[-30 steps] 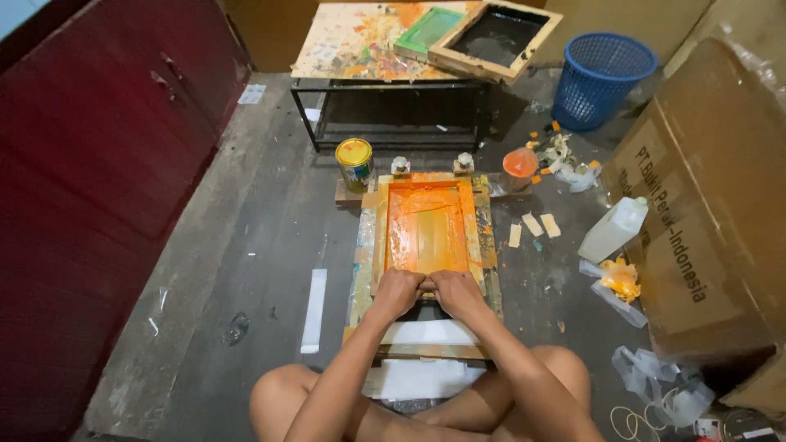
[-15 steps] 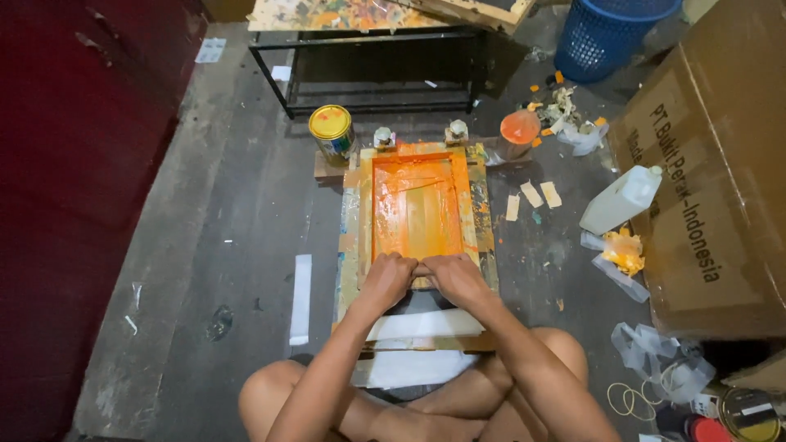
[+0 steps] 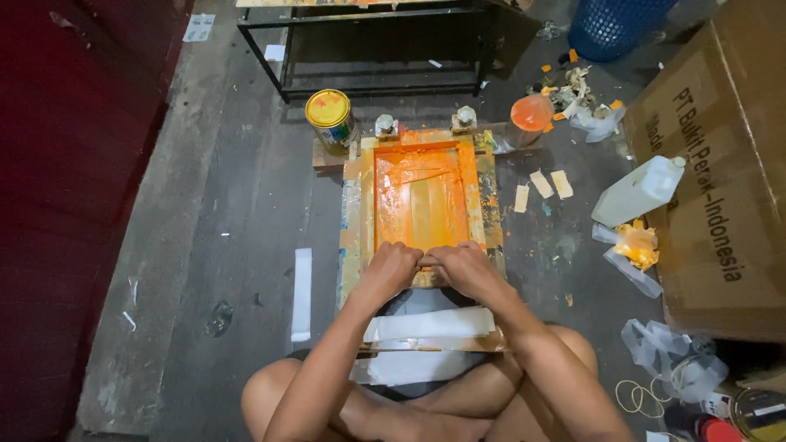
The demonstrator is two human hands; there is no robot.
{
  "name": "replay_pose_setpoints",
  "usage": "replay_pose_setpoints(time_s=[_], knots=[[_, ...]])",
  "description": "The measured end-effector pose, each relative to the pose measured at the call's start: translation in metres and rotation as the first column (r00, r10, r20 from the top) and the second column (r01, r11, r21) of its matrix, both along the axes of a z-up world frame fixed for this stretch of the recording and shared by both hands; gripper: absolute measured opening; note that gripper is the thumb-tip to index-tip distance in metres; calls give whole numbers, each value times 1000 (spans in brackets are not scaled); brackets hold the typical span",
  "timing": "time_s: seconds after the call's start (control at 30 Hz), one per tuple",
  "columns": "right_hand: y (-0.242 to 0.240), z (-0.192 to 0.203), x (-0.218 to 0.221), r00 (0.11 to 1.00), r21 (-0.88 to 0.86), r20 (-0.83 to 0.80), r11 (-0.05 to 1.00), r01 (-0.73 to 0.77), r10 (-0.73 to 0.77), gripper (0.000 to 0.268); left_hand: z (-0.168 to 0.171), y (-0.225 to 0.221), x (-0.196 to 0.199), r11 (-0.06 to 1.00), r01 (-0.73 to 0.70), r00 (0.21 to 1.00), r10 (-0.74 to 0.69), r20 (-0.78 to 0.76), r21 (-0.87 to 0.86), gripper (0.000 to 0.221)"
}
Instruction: Manual screen printing of orange ink onto small white labels using a squeegee and a wooden screen frame.
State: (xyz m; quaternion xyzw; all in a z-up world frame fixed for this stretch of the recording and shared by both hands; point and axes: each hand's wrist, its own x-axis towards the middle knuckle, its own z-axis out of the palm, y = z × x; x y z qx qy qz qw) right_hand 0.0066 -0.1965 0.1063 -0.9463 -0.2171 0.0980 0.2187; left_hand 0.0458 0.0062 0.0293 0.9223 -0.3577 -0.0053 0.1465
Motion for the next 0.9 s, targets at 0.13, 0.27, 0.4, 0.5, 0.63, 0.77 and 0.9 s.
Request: replay_pose_setpoints(time_s=[0.13, 0.27, 0.4, 0.5, 0.63, 0.77, 0.9], knots=[[-5, 9, 12, 998, 35, -37, 998, -45, 47, 5, 19, 0, 9, 999, -36, 998, 37, -48, 23, 11], [-11, -1, 31, 999, 53, -34, 999, -1, 3, 17, 16, -4, 23, 996, -90, 995, 90, 45, -1, 4], [-3, -31, 69, 984, -43, 171, 998, 53, -45, 13, 38, -10, 40, 988, -151, 969, 153, 195, -28, 14], [6, -34, 87, 956, -138, 264, 976, 167, -126, 35, 46, -17, 52, 968, -230, 945, 247, 216, -103, 36], [19, -30, 109, 935, -16, 289, 975, 221, -207, 43, 26, -21, 82, 946, -264, 912, 309, 272, -189, 41], [30, -40, 124, 919, -32, 305, 962, 271, -249, 43, -5, -22, 106, 938, -264, 859, 335, 388, -226, 38], [27, -74, 139, 918, -17, 322, 968, 251, -233, 33, -20, -22, 109, 941, -280, 834, 337, 436, -190, 29]])
